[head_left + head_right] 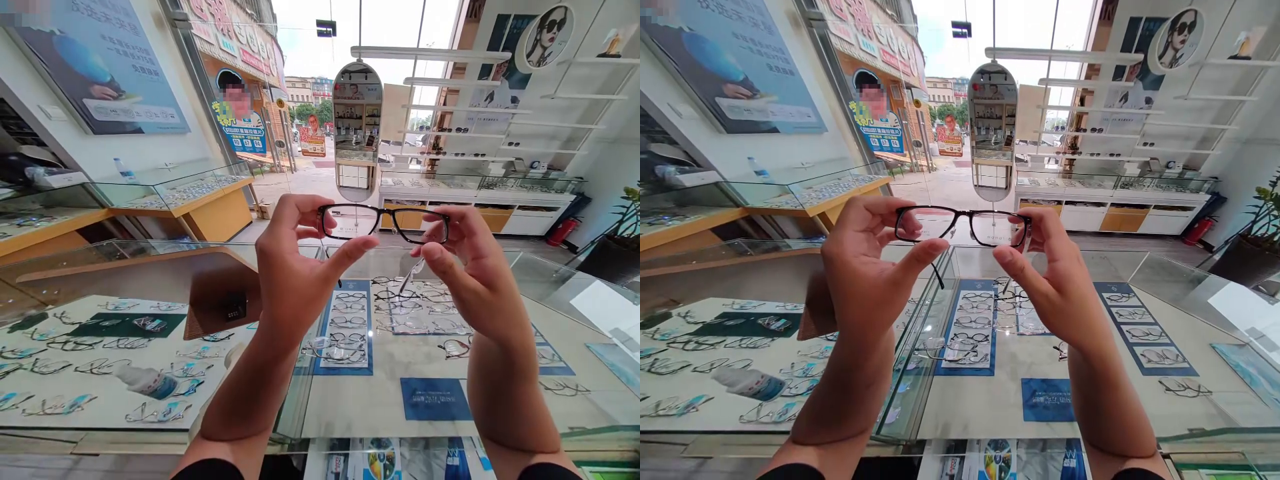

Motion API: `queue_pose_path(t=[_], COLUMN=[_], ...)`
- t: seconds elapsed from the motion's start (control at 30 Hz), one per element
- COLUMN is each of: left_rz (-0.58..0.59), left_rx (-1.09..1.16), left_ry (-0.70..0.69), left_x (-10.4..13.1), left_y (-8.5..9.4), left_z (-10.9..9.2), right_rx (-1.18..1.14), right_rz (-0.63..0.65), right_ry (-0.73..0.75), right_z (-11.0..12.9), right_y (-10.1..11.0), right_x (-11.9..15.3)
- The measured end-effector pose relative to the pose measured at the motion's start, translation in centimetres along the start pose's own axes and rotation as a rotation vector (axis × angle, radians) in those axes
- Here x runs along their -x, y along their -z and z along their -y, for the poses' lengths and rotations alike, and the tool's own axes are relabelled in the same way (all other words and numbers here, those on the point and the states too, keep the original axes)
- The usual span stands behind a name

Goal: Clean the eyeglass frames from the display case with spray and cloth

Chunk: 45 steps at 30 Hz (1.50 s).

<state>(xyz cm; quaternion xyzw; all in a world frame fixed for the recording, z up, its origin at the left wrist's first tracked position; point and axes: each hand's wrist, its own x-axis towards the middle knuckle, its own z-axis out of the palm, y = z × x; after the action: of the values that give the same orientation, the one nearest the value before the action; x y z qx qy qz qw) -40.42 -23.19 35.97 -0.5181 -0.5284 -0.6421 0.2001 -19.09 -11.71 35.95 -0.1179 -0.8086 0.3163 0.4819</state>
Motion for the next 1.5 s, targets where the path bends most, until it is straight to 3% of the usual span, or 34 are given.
queue_pose_path(t=[0.27, 1.1, 1.5], left_rz=[0.066, 0.000, 0.147], left_rx=[0.041, -0.099, -0.082], left_ry=[-0.002, -0.105, 0.007], left_x=[0.2, 0.5, -1.2], left_y=[0.2, -0.1, 0.6], left_z=[-0.5, -1.3, 0.8], right_rx=[0.044, 0.085, 0.271], right_rz=[-0.018, -0.058, -0.192], right_ry=[0.014, -0.057, -0.003], right_z=[-0.1, 0.0, 0.7], right_y=[1.0, 1.3, 0.6], right_x=[-0.3, -0.1, -0.4])
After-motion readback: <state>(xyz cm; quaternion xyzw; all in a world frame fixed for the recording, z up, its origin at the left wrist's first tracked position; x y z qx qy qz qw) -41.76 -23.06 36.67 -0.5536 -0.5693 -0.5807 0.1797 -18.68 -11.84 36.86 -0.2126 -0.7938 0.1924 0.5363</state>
